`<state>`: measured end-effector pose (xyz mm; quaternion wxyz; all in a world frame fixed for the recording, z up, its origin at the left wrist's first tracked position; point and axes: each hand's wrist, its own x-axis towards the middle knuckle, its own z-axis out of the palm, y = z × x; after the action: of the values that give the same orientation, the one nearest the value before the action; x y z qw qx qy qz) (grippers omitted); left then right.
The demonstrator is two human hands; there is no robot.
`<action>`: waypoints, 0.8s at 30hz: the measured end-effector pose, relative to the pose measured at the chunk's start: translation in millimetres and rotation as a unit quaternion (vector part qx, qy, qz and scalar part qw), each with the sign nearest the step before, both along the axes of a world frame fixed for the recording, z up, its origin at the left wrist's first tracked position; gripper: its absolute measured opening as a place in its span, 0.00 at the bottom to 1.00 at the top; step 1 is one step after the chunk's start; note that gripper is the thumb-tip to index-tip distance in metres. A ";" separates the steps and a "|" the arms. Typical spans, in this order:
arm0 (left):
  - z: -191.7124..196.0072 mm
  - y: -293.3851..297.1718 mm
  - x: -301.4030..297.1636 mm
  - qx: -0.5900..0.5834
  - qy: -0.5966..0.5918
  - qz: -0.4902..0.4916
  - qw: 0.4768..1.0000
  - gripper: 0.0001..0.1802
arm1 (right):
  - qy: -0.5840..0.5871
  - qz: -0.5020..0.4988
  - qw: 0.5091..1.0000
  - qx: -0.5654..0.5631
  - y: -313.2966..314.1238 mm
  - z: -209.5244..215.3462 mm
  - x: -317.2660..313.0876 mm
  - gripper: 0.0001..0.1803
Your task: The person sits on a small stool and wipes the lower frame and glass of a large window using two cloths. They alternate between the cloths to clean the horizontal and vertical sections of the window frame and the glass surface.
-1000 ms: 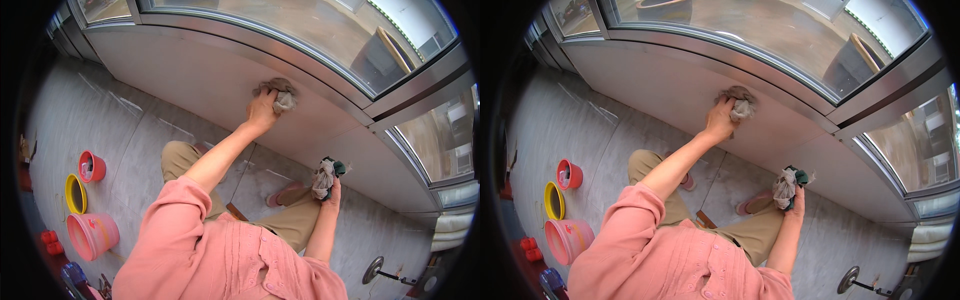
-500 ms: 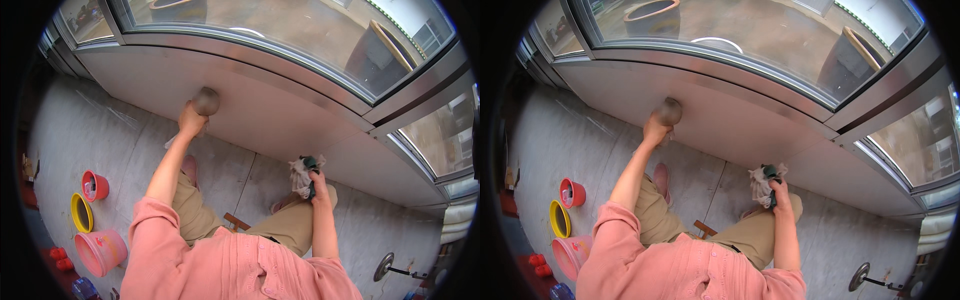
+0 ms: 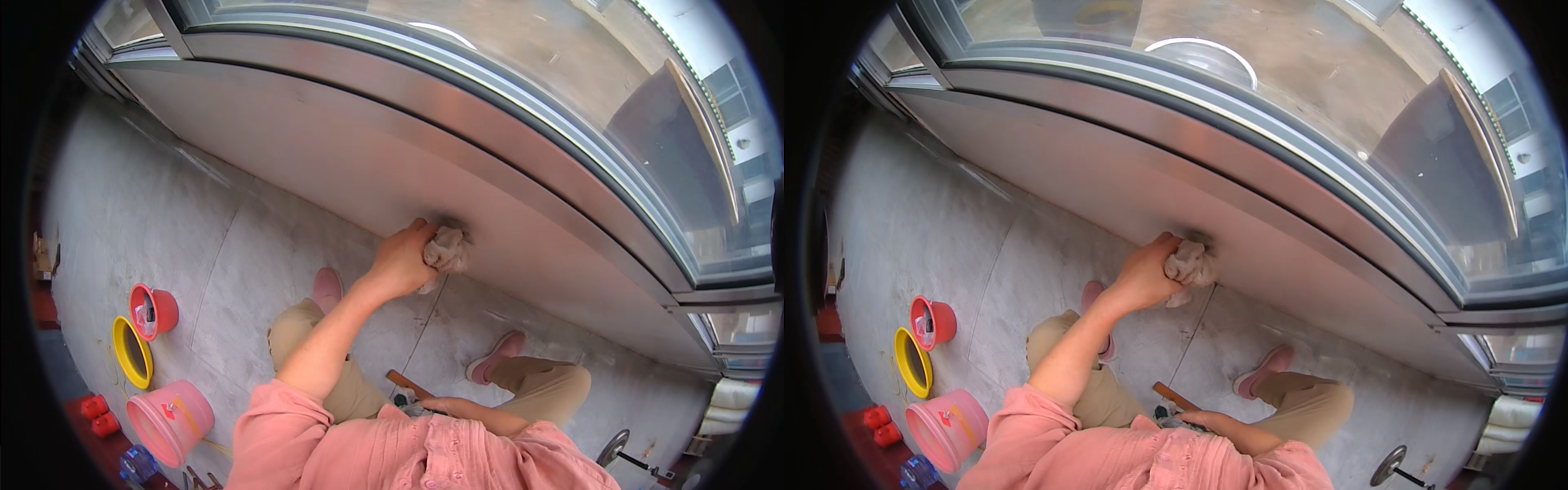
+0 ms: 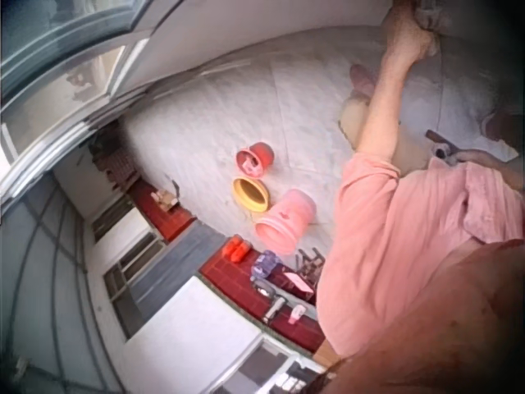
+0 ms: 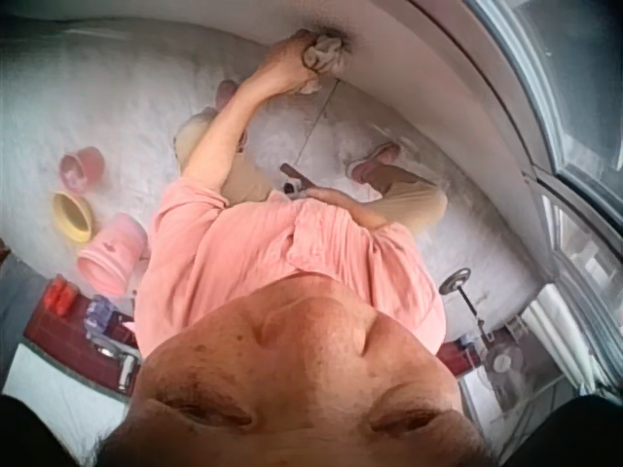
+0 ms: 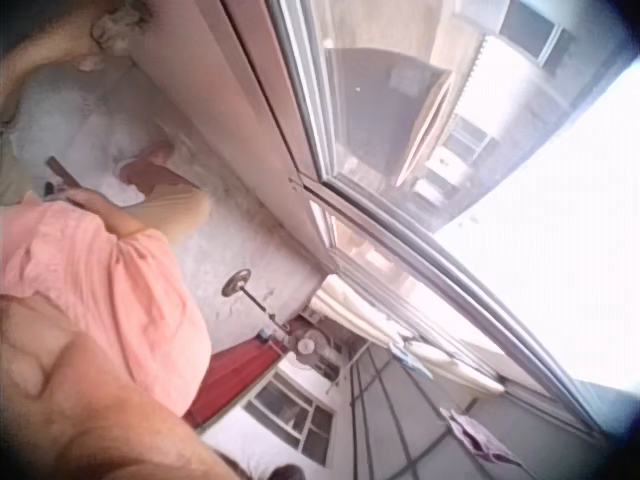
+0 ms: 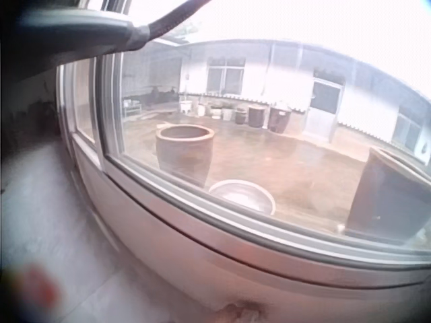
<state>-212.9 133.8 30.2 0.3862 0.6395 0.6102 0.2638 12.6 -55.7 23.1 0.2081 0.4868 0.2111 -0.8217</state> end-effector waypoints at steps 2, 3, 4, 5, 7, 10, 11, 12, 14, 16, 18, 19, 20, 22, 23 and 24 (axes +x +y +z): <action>0.2 9.6 -2.1 -0.018 -0.004 -0.024 1.000 0.35 | 0.013 0.037 0.999 -0.004 7.0 -21.9 -6.5 0.26; 0.3 13.7 -5.9 -0.027 -0.005 -0.035 0.999 0.36 | 0.018 0.059 0.998 0.002 11.1 -35.7 -11.1 0.27; -2.0 16.0 -8.1 -0.021 -0.025 -0.036 0.999 0.33 | 0.022 0.080 0.997 0.006 12.1 -48.8 -15.6 0.27; -6.5 16.7 -9.9 -0.015 -0.046 -0.038 0.998 0.31 | 0.027 0.100 0.994 0.017 12.6 -64.6 -24.0 0.27; -14.7 23.0 -15.6 -0.024 -0.075 -0.060 0.995 0.30 | 0.045 0.137 0.989 0.038 4.0 -102.5 -50.2 0.27; -23.2 35.7 -23.6 -0.039 -0.091 -0.117 0.988 0.32 | 0.040 0.178 0.980 0.083 -14.5 -150.8 -67.5 0.28; -22.9 33.1 -25.9 -0.027 -0.086 -0.115 0.989 0.30 | 0.042 0.199 0.974 0.101 -22.6 -163.6 -73.4 0.28; -22.5 28.4 -29.2 -0.016 -0.080 -0.116 0.990 0.28 | 0.047 0.213 0.969 0.113 -35.2 -175.2 -82.9 0.28; -6.0 30.0 -29.2 -0.055 -0.031 -0.144 0.988 0.29 | 0.039 0.225 0.961 0.158 -67.6 -201.7 -104.1 0.28; 5.6 31.0 -35.1 -0.043 -0.005 -0.164 0.985 0.31 | 0.016 0.217 0.954 0.208 -93.3 -218.0 -122.2 0.29; 9.2 26.6 -36.7 0.011 -0.021 -0.172 0.985 0.35 | -0.012 0.177 0.953 0.247 -110.3 -213.8 -133.8 0.29; 14.7 22.5 -38.6 0.018 -0.055 -0.155 0.986 0.36 | -0.023 0.122 0.960 0.252 -108.9 -206.1 -134.4 0.29; 20.5 18.0 -42.0 0.023 -0.090 -0.138 0.986 0.37 | -0.029 0.050 0.965 0.254 -99.7 -200.4 -129.8 0.29; 31.5 4.4 -56.2 0.046 -0.331 -0.086 0.939 0.30 | -0.026 -0.136 0.963 0.232 -72.9 -152.1 -106.8 0.28; 17.3 8.3 -72.7 0.060 -0.319 -0.067 0.943 0.19 | -0.031 -0.211 0.940 0.266 -70.1 -138.6 -87.3 0.27; 28.6 3.6 -82.9 0.089 -0.396 -0.008 0.914 0.11 | -0.041 -0.295 0.906 0.299 -67.4 -125.7 -67.7 0.26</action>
<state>-295.8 137.4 58.8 0.5393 0.5192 0.3765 0.5457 -55.1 -123.1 -102.7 -0.1907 0.5998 0.2852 -0.7229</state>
